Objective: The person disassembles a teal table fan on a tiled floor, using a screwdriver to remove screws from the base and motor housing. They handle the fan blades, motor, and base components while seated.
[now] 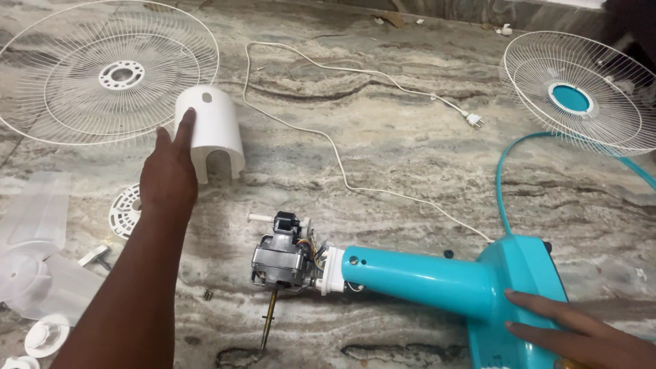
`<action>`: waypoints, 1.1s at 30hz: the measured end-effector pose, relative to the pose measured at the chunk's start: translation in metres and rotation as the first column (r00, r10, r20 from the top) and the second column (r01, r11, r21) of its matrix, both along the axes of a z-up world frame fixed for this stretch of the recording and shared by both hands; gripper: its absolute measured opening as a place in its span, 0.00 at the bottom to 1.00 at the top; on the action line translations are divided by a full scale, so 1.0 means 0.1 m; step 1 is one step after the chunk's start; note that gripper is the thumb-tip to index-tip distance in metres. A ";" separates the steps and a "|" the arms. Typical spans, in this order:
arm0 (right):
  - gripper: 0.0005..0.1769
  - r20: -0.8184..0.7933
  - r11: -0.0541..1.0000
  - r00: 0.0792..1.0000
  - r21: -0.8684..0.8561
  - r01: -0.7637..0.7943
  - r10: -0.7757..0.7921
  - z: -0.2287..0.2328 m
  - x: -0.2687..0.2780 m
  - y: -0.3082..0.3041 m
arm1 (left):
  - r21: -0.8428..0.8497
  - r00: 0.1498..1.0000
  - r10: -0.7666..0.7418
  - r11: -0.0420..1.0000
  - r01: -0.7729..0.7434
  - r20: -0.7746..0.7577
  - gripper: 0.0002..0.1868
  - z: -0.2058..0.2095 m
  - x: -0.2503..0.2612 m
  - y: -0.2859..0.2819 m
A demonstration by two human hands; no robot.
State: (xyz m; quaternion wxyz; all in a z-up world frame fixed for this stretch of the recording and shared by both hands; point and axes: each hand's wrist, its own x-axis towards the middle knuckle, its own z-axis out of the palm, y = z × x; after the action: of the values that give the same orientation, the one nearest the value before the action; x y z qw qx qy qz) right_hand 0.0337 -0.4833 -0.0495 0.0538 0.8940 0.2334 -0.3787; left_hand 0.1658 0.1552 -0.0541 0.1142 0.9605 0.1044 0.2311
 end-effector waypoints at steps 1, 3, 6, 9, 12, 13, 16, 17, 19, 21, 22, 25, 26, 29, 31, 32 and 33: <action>0.36 -0.009 1.000 1.000 -0.015 0.000 0.000 0.01 0.01 0.02 | 0.014 1.000 -0.015 1.000 0.015 0.015 0.40 0.00 0.00 0.00; 0.37 -0.028 0.999 1.000 -0.045 -0.001 0.000 0.05 0.02 0.09 | 0.043 0.998 -0.046 0.998 0.044 0.042 0.43 0.00 -0.03 -0.01; 0.39 -0.056 0.996 0.995 -0.049 0.080 -0.082 0.15 -0.02 0.27 | 0.075 0.979 -0.045 0.997 0.031 0.196 0.48 0.00 -0.14 -0.16; 0.38 -0.060 0.988 0.996 -0.139 0.063 -0.072 0.43 -0.03 0.50 | -0.111 0.948 -0.150 0.976 0.187 0.280 0.40 0.03 -0.36 -0.39; 0.36 -0.039 0.966 0.997 -0.251 0.059 -0.071 0.67 -0.13 0.84 | 0.042 0.909 -0.186 0.982 0.183 0.374 0.39 0.05 -0.71 -0.62; 0.37 -0.029 0.956 0.990 -0.266 0.124 -0.136 0.77 -0.17 0.94 | 0.026 0.922 -0.178 0.983 0.180 0.344 0.40 0.08 -0.75 -0.64; 0.37 -0.010 0.942 0.969 -0.237 0.238 -0.248 1.04 -0.21 1.10 | 0.017 0.965 -0.144 0.989 0.144 0.220 0.43 0.15 -0.82 -0.63; 0.36 -0.004 0.955 0.972 -0.184 0.231 -0.236 1.08 -0.18 1.15 | 0.033 0.978 -0.127 0.992 0.123 0.166 0.43 0.15 -0.81 -0.63; 0.39 0.005 0.947 0.957 -0.138 0.289 -0.291 1.17 -0.17 1.19 | 0.049 0.991 -0.122 0.992 0.119 0.053 0.41 0.12 -0.76 -0.61; 0.48 0.004 0.896 0.907 -0.157 0.416 -0.421 1.21 -0.23 1.21 | 0.039 0.987 -0.147 0.988 0.150 -0.071 0.37 0.01 -0.76 -0.58; 0.48 0.008 0.909 0.916 -0.117 0.400 -0.402 1.22 -0.25 1.21 | 0.020 0.985 -0.159 0.987 0.160 -0.061 0.39 -0.06 -0.75 -0.58; 0.49 0.039 0.936 0.937 -0.047 0.349 -0.347 1.22 -0.23 1.23 | -0.013 0.986 -0.160 0.987 0.159 -0.048 0.43 -0.19 -0.66 -0.55; 0.49 0.047 0.940 0.943 -0.070 0.333 -0.331 1.22 -0.22 1.24 | -0.017 0.988 -0.142 0.990 0.141 -0.068 0.43 -0.21 -0.60 -0.54; 0.48 0.035 0.925 0.936 -0.144 0.352 -0.351 1.25 -0.21 1.30 | -0.016 0.990 -0.134 0.991 0.133 -0.054 0.43 -0.24 -0.51 -0.50; 0.48 0.034 0.919 0.931 -0.153 0.364 -0.364 1.26 -0.23 1.34 | -0.012 0.990 -0.135 0.991 0.135 -0.044 0.43 -0.23 -0.49 -0.49; 0.49 0.040 0.923 0.933 -0.138 0.360 -0.358 1.27 -0.24 1.34 | -0.012 0.990 -0.132 0.991 0.131 -0.051 0.43 -0.21 -0.50 -0.49; 0.49 0.048 0.926 0.934 -0.123 0.357 -0.353 1.27 -0.24 1.33 | -0.011 0.990 -0.128 0.992 0.128 -0.057 0.43 -0.18 -0.51 -0.50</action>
State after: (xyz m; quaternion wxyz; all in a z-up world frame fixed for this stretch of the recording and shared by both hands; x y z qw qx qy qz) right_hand 0.0095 -0.3501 0.0774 0.0451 0.9208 0.0421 -0.3851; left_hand 0.1151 0.1051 -0.0720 0.1292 0.9711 0.0465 0.1952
